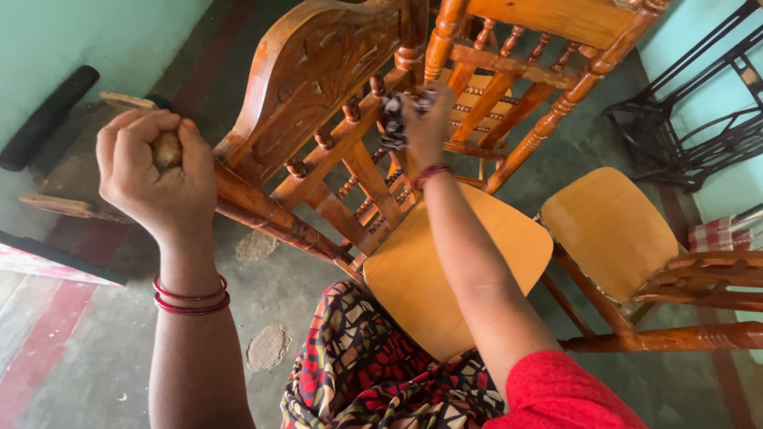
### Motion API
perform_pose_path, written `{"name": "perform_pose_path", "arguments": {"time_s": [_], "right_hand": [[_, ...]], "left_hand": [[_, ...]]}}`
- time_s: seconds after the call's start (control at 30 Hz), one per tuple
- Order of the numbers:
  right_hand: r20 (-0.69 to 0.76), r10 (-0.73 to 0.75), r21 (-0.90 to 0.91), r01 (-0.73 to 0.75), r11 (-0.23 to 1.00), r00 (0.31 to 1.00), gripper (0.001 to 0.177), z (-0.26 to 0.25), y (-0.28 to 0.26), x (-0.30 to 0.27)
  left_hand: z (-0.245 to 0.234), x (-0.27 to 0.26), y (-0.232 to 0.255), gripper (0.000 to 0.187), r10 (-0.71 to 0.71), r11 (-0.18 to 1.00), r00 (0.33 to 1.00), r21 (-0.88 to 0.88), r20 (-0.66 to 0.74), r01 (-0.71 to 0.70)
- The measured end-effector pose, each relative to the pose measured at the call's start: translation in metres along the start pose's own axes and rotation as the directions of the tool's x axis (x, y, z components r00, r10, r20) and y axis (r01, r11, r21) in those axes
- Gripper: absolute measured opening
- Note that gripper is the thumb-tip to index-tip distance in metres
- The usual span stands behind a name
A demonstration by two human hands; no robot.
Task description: The person wipes the backrest, seat, and legs of a wooden chair using a patterned cloth. They move between multiple chairs, cleaning the carved details and flat surfaces.
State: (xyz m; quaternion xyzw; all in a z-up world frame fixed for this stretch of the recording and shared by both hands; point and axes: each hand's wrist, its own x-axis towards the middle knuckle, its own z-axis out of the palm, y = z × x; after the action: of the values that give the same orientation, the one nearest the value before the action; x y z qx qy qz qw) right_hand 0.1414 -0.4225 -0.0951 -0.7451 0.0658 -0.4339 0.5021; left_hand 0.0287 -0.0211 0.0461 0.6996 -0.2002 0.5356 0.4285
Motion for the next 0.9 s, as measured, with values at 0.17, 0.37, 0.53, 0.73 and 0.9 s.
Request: {"name": "perform_pose_path", "arguments": {"time_s": [0.17,0.37,0.53,0.73,0.9], "right_hand": [[0.133,-0.364,-0.388,0.387,0.837,0.922,0.062,0.027,0.014,-0.058],[0.381,-0.303,-0.407,0.453,0.793,0.873,0.075,-0.004,0.082,-0.092],[0.391,-0.236,-0.344,0.38,0.859,0.889,0.075,-0.008,0.115,-0.107],[0.302,-0.093,-0.4,0.214,0.891,0.949,0.052,-0.034,0.147,-0.137],[0.171,0.399,-0.5,-0.269,0.823,0.901,0.026,-0.083,0.158,-0.168]], "left_hand": [[0.015,0.006,-0.007,0.018,0.033,0.998,0.999,-0.047,0.042,-0.031],[0.015,0.007,-0.039,0.021,0.056,0.997,0.996,-0.048,0.074,-0.053],[0.013,0.01,-0.06,0.021,0.066,0.998,0.996,-0.018,0.061,-0.065],[0.025,0.014,-0.057,0.022,0.055,0.998,0.997,0.0,0.057,-0.055],[0.026,0.016,-0.051,0.018,0.011,1.0,0.999,-0.004,0.035,-0.011]]}}
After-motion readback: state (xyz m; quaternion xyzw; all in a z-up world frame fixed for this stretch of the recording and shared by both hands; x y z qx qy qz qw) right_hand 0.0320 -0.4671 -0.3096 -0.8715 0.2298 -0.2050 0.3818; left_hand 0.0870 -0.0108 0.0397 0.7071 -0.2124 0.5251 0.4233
